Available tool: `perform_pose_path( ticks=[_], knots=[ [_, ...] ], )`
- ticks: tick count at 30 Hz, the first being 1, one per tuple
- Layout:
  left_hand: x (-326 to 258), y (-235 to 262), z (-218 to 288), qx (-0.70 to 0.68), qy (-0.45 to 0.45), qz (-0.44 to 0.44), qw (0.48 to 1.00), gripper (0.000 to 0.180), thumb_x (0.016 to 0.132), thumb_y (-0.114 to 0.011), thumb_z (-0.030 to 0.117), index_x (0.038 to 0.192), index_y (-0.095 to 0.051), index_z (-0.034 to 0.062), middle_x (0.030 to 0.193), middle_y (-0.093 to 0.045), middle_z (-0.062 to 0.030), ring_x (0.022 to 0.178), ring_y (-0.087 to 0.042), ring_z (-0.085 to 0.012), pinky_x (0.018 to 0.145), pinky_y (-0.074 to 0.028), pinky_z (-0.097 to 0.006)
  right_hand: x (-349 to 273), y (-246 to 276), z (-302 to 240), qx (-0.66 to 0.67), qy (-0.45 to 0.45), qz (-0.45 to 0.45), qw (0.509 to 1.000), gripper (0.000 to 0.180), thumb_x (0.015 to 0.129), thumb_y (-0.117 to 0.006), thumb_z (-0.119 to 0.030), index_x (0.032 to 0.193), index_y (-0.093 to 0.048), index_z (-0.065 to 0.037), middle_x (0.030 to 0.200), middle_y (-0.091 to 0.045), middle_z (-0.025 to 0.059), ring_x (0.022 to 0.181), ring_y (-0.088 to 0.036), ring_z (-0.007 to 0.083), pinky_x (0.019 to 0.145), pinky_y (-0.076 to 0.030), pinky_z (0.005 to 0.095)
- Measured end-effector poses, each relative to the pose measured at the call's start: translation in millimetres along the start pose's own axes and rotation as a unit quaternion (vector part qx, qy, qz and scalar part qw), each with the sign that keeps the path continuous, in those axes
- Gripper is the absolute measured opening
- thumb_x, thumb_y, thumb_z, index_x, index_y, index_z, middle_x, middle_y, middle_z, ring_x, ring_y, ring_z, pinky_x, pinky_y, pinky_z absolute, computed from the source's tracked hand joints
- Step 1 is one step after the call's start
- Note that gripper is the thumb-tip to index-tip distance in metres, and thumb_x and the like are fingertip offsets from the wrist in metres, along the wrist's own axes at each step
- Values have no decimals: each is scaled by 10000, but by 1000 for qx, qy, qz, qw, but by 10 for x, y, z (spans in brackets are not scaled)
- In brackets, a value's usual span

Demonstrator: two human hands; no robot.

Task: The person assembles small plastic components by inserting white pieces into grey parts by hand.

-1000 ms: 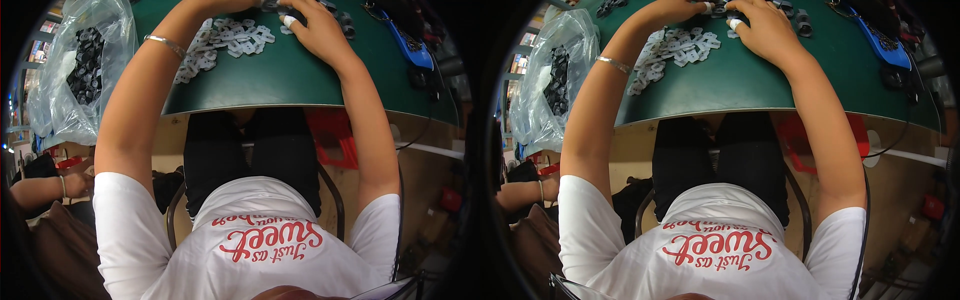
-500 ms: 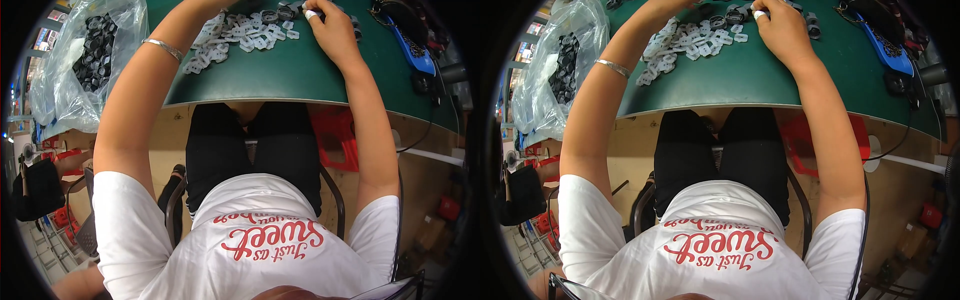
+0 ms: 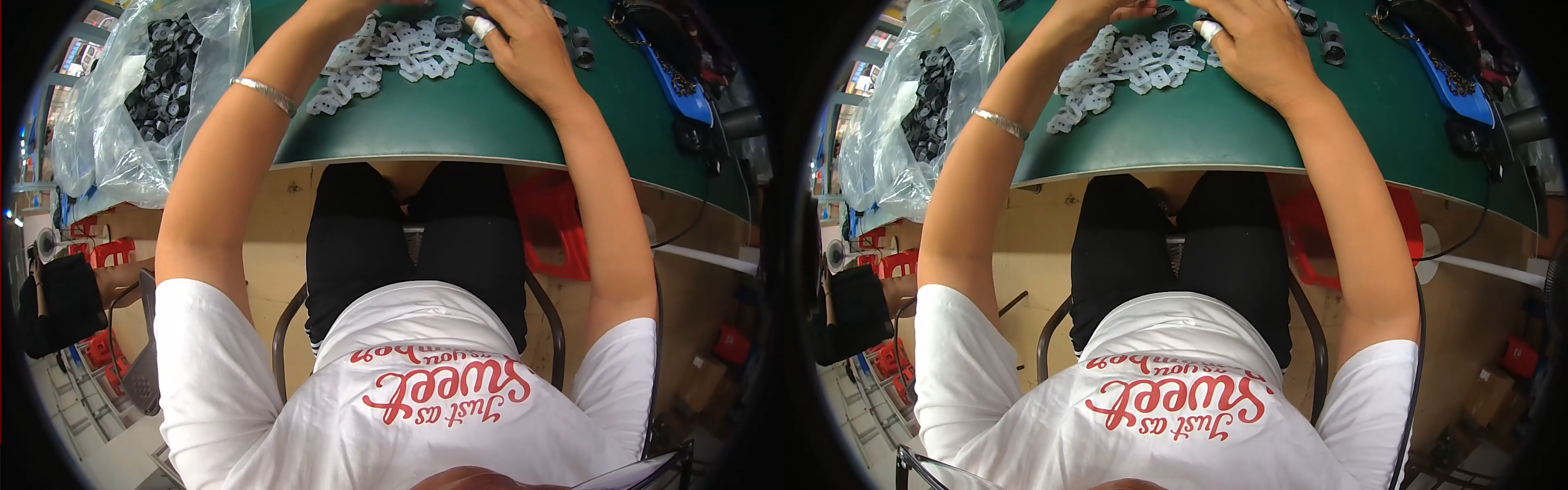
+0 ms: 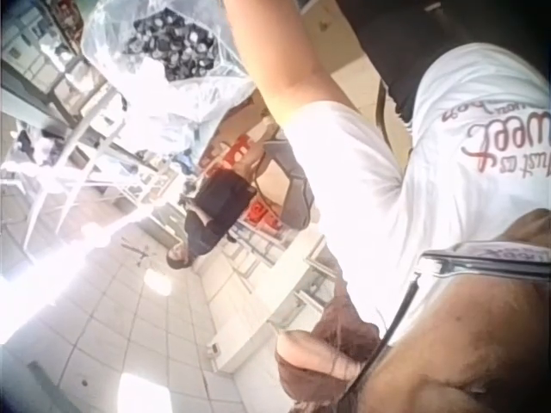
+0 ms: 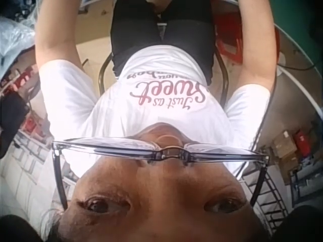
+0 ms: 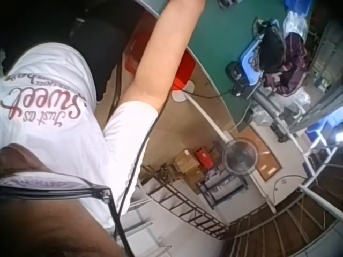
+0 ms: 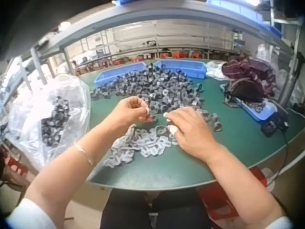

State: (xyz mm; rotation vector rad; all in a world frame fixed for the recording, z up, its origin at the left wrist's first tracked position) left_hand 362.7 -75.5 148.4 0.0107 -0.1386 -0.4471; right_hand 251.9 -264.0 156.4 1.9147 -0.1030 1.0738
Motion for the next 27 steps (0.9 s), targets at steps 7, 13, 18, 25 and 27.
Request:
perform_pose_path(
  ticks=[7,13,18,25,27],
  knots=[
    [-802,-281,308,-117,48,27,992,272,811,-619,0,1077,-564,6,1031,-597,-144,906,-627,-259,814,-520,-348,47,-88,-89,-82,98,-48,991,282,741,-599,-26,1020,-607,-63,1079,-604,95,1134,-505,312,974,-357,465],
    [-1732,-388,315,-159,95,-24,982,404,866,-609,27,1251,-517,-52,1079,-607,-133,924,-646,-168,873,-527,-274,-8,29,-85,45,-50,-2,998,141,739,-615,-12,880,-624,-12,961,-613,147,927,-585,311,817,-464,364],
    [-2289,-496,61,-245,150,12,958,407,851,-635,4,1235,-507,-31,1009,-612,-101,876,-648,-158,799,-551,-258,-202,126,273,106,-146,3,984,261,853,-636,-197,1069,-659,-53,998,-657,77,950,-623,218,874,-463,296],
    [-2628,-692,-280,-272,210,55,937,461,857,-553,-60,1307,-453,-49,1046,-597,-110,946,-636,-181,880,-531,-298,-361,180,76,-120,-86,-77,986,207,836,-608,-188,991,-703,-89,969,-668,82,1016,-576,243,933,-399,378],
    [-2639,-731,-319,-253,201,56,945,457,859,-553,-58,1305,-453,-50,1044,-597,-112,947,-636,-180,885,-528,-297,-317,149,-44,-159,-45,-35,986,186,840,-602,-164,978,-711,-104,977,-669,66,1026,-572,233,948,-379,377]
  ],
)
Point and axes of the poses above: each hand's wrist, its own x-axis towards the middle knuckle, its own y-axis out of the back of the hand, z = x × y, the point moved 2 cm from there along x, towards the middle knuckle
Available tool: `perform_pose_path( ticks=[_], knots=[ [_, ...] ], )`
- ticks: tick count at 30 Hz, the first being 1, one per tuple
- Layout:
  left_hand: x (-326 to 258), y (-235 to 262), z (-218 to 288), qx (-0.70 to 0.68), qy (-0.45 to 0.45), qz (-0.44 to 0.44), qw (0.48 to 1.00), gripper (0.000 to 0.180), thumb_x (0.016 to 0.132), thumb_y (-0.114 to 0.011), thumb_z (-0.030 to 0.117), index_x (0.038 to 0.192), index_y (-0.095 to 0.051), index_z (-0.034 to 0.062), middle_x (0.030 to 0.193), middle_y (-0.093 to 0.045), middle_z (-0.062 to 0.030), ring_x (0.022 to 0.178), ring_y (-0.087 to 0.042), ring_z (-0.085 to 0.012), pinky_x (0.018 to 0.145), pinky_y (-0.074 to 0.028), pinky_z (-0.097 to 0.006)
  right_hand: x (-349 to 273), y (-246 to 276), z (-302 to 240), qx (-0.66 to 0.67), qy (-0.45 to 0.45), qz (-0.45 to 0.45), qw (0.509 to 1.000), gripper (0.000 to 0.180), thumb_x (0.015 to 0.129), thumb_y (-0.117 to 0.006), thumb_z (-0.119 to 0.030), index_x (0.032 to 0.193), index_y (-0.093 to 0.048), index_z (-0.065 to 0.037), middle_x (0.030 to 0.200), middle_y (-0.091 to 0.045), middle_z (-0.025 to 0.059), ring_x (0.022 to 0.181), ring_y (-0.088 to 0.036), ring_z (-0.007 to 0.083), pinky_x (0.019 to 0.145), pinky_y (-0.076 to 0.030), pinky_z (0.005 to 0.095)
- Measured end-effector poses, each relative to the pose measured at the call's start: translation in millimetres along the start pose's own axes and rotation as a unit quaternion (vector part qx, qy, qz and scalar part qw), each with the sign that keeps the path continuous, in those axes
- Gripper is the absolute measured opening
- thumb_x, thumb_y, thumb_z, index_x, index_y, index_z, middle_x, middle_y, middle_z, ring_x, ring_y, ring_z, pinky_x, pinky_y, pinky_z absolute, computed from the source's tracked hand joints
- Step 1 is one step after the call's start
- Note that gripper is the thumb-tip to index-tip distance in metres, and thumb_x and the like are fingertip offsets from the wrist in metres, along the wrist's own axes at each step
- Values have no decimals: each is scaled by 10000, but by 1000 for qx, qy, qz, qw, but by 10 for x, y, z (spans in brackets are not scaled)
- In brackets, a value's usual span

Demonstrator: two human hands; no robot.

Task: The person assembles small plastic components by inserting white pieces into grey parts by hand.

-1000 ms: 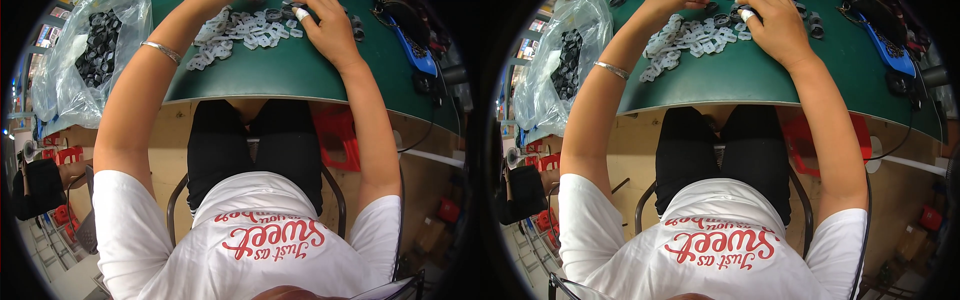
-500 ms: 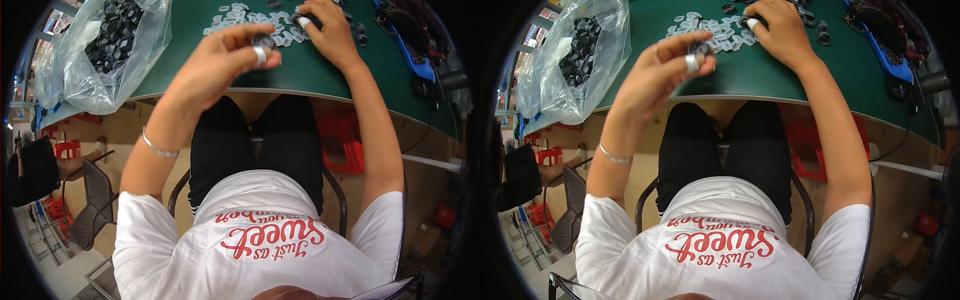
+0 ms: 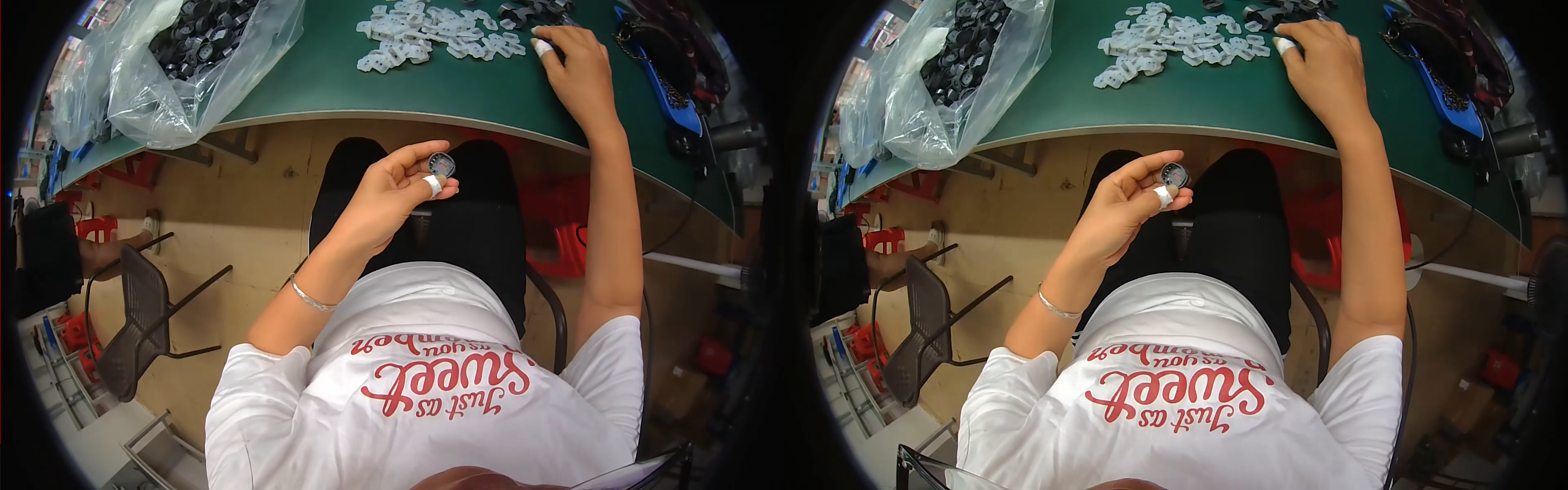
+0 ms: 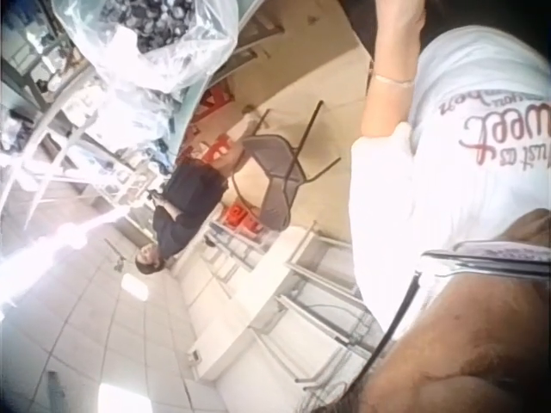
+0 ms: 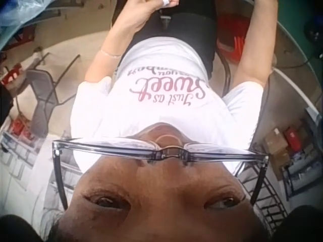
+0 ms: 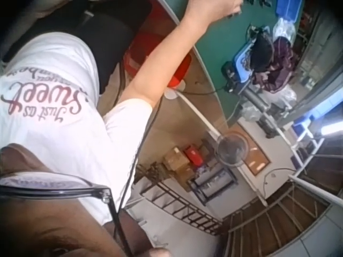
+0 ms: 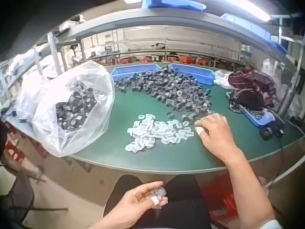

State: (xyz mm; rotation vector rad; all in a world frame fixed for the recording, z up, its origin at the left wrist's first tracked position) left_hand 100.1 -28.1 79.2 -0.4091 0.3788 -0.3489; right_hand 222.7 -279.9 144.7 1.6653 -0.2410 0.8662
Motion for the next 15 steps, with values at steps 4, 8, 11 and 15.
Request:
perform_pose_path(
  ticks=[4,8,11,15],
  knots=[
    [-22,-13,-53,12,-20,11,1000,446,866,-548,-54,1302,-456,-53,1037,-597,-115,954,-635,-176,894,-522,-292,28,-80,-116,-82,46,-93,991,191,847,-614,-164,1009,-695,-102,1034,-656,73,1057,-557,225,934,-384,379],
    [-80,-28,-102,17,-28,29,999,435,868,-544,-57,1296,-463,-53,1038,-595,-112,956,-637,-178,881,-525,-286,4,-16,-205,-52,-14,-75,996,171,825,-641,-166,966,-673,-74,989,-660,77,1003,-572,236,903,-410,381],
    [-105,9,-176,21,-21,35,999,430,866,-549,-58,1288,-469,-54,1041,-593,-111,959,-638,-180,874,-526,-286,-25,143,-355,75,-125,-51,988,129,822,-657,-135,915,-653,-46,926,-662,74,889,-604,191,832,-454,336],
    [-138,43,-266,14,-13,33,999,404,858,-562,-58,1257,-496,-45,1040,-593,-101,942,-637,-170,861,-527,-284,-317,304,-731,404,-223,7,887,106,855,-645,-84,933,-640,-12,890,-641,21,775,-584,84,698,-475,234]
  ],
)
Point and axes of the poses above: each hand's wrist, its own x-axis towards the middle knuckle, its own y-axis out of the back of the hand, z = x × y, the point moved 2 cm from there along x, towards the middle knuckle
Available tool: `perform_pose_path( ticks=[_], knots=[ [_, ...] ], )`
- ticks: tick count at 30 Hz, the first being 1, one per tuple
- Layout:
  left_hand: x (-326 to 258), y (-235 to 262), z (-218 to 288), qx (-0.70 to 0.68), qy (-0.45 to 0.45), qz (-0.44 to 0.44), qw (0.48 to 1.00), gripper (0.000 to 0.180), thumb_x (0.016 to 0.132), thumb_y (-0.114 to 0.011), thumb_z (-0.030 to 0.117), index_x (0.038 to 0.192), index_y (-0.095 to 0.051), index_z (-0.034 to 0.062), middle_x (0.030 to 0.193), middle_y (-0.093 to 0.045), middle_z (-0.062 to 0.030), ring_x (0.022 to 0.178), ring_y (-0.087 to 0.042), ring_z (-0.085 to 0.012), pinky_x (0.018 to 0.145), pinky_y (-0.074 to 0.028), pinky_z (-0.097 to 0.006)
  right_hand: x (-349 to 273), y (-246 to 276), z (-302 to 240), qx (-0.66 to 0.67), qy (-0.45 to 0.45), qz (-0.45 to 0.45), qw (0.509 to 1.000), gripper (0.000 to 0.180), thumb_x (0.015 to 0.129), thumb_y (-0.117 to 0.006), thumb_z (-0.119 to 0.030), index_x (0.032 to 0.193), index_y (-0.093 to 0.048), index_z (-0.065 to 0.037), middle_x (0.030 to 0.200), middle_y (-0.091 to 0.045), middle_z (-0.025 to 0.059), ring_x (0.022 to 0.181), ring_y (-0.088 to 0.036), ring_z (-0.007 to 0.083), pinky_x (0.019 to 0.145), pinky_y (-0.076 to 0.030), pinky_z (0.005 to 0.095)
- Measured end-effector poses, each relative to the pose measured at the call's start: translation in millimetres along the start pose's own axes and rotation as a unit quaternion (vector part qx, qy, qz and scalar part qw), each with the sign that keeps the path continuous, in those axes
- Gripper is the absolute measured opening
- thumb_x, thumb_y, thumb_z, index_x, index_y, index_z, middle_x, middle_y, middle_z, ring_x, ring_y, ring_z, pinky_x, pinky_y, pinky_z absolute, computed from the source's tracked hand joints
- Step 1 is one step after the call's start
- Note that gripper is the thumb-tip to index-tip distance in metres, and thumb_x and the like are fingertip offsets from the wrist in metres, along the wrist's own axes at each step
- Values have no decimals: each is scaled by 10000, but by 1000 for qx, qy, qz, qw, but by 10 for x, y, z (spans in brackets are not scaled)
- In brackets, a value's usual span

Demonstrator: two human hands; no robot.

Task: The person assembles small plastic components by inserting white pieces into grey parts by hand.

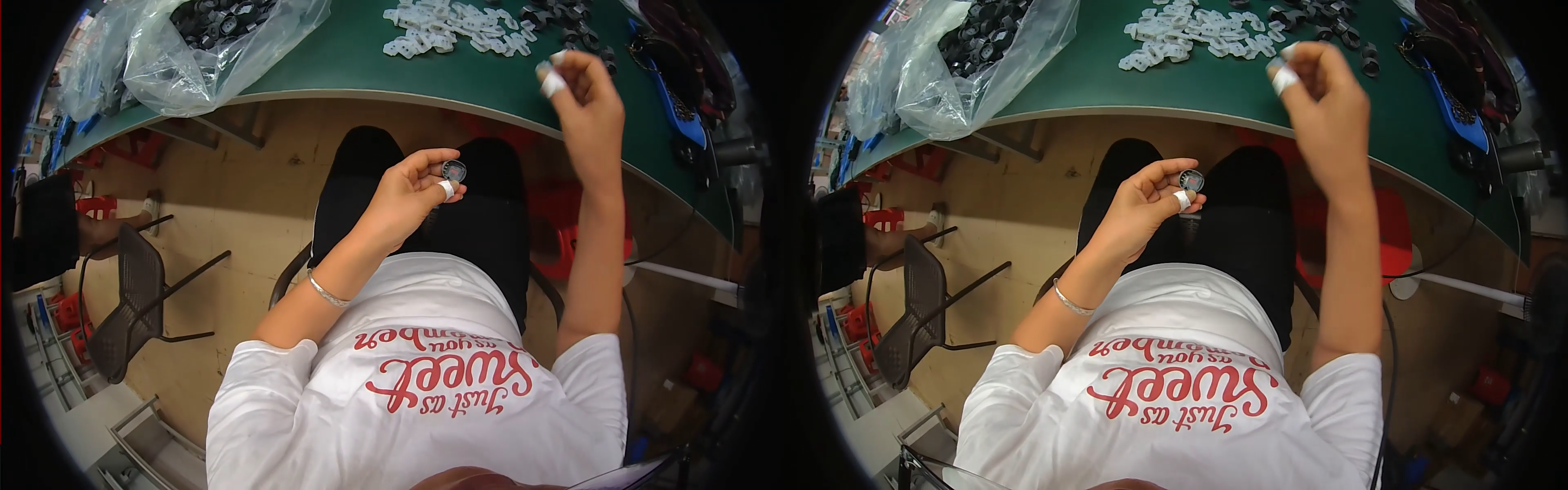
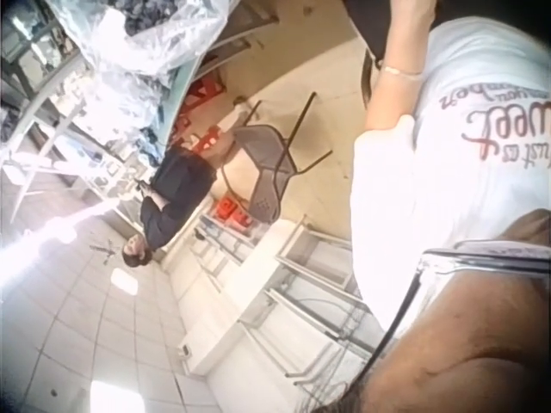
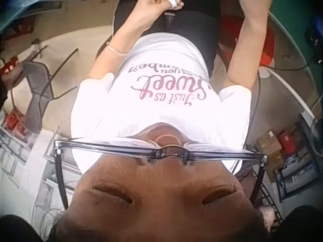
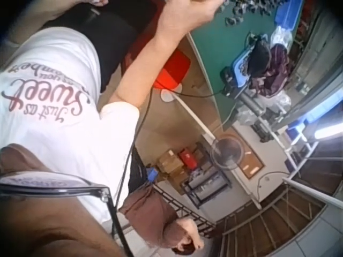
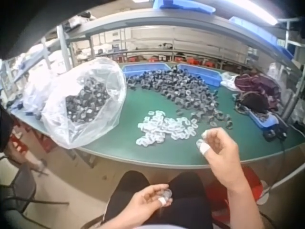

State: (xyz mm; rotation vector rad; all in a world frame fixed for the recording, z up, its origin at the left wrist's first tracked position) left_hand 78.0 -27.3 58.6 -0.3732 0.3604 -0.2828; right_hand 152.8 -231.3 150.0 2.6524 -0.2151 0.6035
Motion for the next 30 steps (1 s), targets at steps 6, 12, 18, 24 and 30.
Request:
perform_pose_path(
  ticks=[6,12,18,24,30],
  knots=[
    [-30,32,-182,-8,3,-6,1000,394,856,-578,-41,1244,-517,-10,1033,-596,-81,924,-622,-153,846,-525,-287,-912,-312,111,168,-78,-82,979,133,845,-652,-22,977,-657,-16,924,-619,-3,811,-551,73,716,-440,200],
    [-101,-5,-205,-12,-4,12,1000,378,862,-562,-37,1237,-520,-22,1076,-600,-106,965,-619,-165,880,-509,-291,-1232,-358,242,278,-290,-117,908,128,856,-644,-22,981,-669,-31,856,-627,17,689,-560,68,621,-469,201],
    [-179,-25,-277,-7,1,10,1000,377,890,-491,-39,1267,-498,-41,1113,-593,-129,995,-617,-178,921,-491,-292,-1341,-415,252,308,-280,-158,896,178,870,-599,-4,1048,-601,7,909,-628,53,786,-617,97,706,-524,238],
    [-202,-14,-292,12,-8,16,1000,375,891,-476,-52,1265,-506,-38,1101,-598,-119,973,-616,-157,902,-498,-273,-1412,-442,290,239,-263,-155,922,179,861,-563,28,1037,-592,22,919,-615,58,798,-598,94,728,-504,219],
    [-213,-5,-347,29,1,8,1000,378,889,-463,-54,1263,-515,-32,1102,-598,-112,988,-613,-163,923,-491,-279,-1385,-443,222,68,-120,-206,969,192,828,-566,50,1014,-602,21,873,-610,67,781,-590,88,702,-487,221]
  ],
)
Point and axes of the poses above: each hand's wrist, its own x-axis towards the middle knuckle, its own y-axis out of the back of the hand, z = x × y, the point moved 2 cm from there along x, towards the middle knuckle
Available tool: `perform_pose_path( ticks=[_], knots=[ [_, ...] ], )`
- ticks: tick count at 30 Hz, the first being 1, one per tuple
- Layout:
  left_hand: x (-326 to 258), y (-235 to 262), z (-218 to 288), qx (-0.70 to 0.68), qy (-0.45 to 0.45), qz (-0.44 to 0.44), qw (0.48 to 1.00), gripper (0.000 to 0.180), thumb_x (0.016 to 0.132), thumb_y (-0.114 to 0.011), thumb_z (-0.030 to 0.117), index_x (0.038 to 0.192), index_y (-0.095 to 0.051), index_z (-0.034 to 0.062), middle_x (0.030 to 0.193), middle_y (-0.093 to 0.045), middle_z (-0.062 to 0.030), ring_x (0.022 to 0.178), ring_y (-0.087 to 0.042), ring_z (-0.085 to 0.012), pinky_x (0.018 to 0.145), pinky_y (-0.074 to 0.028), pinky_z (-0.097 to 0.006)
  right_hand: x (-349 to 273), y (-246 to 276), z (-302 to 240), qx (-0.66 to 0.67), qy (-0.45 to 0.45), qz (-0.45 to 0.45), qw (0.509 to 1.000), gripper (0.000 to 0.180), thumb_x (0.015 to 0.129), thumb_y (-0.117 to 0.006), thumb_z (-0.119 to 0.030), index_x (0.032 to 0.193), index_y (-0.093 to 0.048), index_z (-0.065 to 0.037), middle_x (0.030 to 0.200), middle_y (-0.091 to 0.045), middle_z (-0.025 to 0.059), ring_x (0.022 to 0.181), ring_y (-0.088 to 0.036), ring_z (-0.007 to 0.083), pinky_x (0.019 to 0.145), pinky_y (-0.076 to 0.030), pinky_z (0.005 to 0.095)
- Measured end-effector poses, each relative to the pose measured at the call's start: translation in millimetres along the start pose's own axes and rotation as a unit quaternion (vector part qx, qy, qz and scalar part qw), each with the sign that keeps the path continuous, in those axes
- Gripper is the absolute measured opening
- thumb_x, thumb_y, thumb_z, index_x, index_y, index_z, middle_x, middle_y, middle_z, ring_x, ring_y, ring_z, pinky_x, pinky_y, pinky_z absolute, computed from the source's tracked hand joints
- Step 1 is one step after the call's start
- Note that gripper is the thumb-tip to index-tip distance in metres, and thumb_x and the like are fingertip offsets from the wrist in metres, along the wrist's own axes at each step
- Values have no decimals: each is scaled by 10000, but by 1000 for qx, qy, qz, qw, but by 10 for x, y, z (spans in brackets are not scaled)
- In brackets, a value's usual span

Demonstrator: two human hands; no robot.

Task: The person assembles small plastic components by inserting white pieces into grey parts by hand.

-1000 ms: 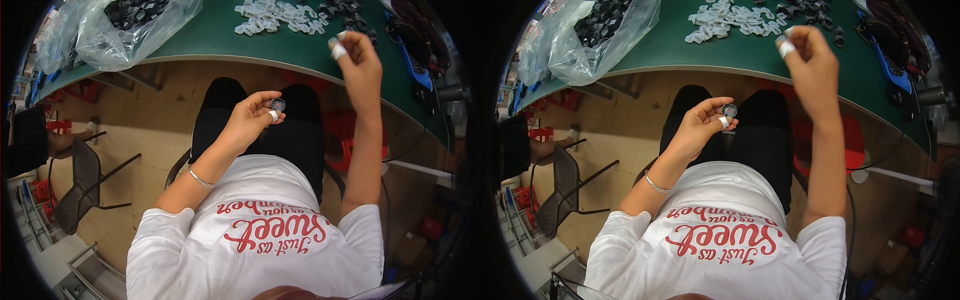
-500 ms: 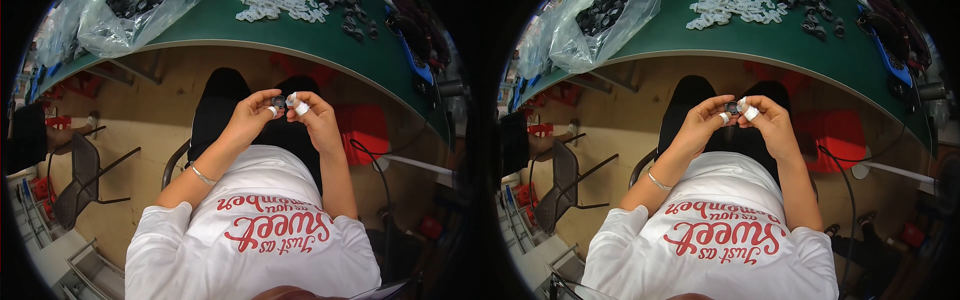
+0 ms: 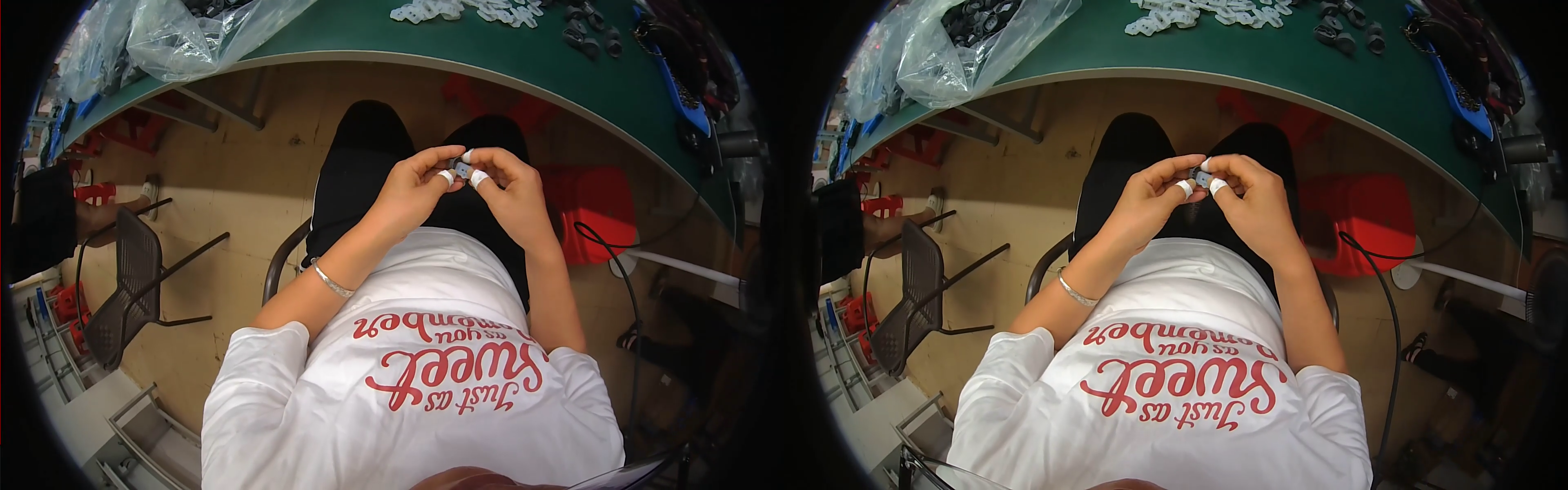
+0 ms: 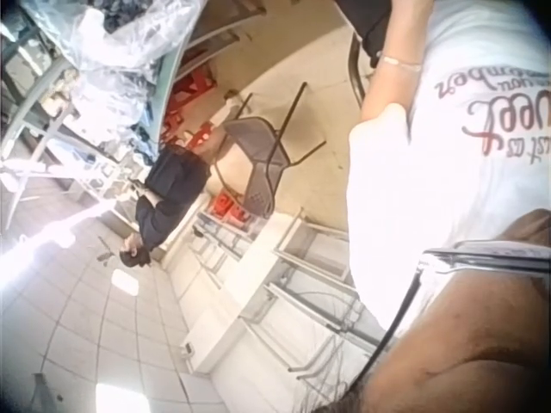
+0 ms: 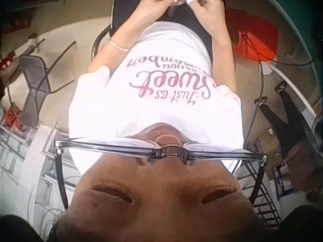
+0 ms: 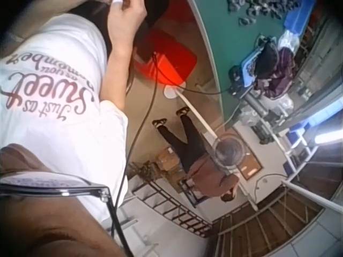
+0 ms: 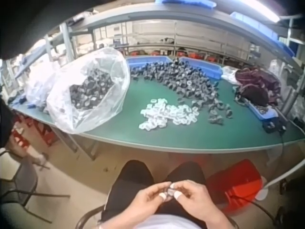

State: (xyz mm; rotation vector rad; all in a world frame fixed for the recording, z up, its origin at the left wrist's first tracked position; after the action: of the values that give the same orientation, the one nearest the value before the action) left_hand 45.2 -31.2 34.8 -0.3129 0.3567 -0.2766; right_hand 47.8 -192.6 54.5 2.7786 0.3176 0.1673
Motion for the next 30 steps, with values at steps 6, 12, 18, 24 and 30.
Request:
perform_pose_path(
  ticks=[6,12,18,24,30],
  knots=[
    [14,-5,-65,-13,-1,-5,1000,370,894,-462,-61,1258,-515,-33,1093,-601,-114,984,-617,-159,909,-503,-274,25,-64,137,110,-104,65,986,163,811,-604,51,972,-581,32,825,-609,47,730,-585,74,657,-489,215],
    [18,8,-65,-7,-5,9,1000,349,893,-470,-74,1237,-520,-39,1068,-602,-114,966,-623,-158,898,-512,-265,27,-106,110,158,-127,93,975,148,811,-619,49,950,-574,24,831,-611,46,712,-588,74,663,-498,210],
    [37,56,-142,-23,-9,21,999,302,880,-498,-66,1180,-529,-45,1035,-602,-110,932,-631,-164,890,-519,-270,27,-164,206,96,-138,104,980,189,792,-646,43,967,-580,15,823,-620,44,690,-592,84,649,-509,226],
    [34,109,-184,-89,49,37,994,235,875,-513,-54,1109,-515,-46,1006,-607,-117,895,-650,-174,844,-552,-282,7,-184,326,124,-181,33,975,116,832,-636,-11,946,-636,12,825,-643,32,715,-583,70,625,-488,209],
    [60,155,-297,-93,57,50,993,231,873,-537,-64,1103,-514,-63,961,-624,-133,816,-660,-164,759,-568,-244,-35,-225,346,155,-188,13,970,130,854,-587,3,968,-649,12,833,-644,18,745,-581,67,662,-484,209]
  ],
)
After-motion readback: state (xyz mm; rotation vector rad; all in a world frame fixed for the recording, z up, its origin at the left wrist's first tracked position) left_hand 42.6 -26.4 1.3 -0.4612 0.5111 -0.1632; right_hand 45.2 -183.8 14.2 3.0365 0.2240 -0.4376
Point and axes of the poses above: each hand's wrist, its own x-axis towards the middle knuckle, its own y-axis out of the back of the hand, z = x × y, the point moved 2 cm from there along x, towards the middle knuckle
